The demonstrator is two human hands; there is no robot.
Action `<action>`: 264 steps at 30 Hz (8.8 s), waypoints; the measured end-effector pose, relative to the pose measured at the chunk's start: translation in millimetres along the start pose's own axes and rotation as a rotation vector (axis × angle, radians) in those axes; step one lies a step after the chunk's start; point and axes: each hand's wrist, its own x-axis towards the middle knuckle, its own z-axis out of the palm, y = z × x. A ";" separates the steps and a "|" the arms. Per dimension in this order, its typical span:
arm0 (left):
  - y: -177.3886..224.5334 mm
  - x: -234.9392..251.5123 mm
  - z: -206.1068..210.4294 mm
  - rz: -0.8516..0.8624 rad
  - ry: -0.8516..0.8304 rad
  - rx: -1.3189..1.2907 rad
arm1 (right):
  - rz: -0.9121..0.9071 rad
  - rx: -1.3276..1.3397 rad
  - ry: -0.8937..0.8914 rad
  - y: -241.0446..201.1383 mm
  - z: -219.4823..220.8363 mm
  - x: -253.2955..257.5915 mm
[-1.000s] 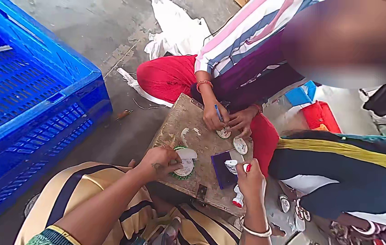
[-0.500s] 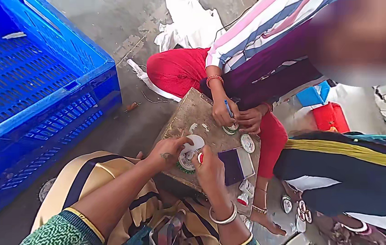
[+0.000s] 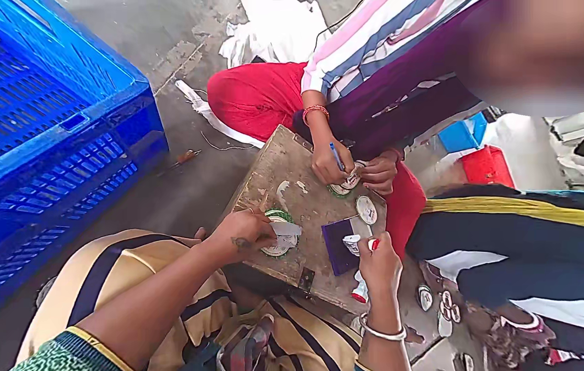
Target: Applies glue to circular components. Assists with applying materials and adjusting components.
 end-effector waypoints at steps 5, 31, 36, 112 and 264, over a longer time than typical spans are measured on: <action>5.1 6.8 -3.9 -0.232 0.015 -0.114 | -0.204 0.184 0.171 -4.5 -9.7 -18.1; 4.6 6.5 -2.0 -0.197 0.136 -0.149 | -0.458 0.101 -0.093 -98.9 26.9 -49.9; 0.0 -5.1 7.2 -0.006 0.052 -0.015 | -0.373 0.254 0.224 -46.7 -22.5 -30.3; 7.6 0.0 1.4 -0.237 0.183 -0.192 | -0.612 0.284 0.178 -50.2 -6.0 -55.1; 1.4 -5.7 3.5 -0.023 -0.001 0.036 | 0.032 0.237 0.179 46.6 -21.4 -48.9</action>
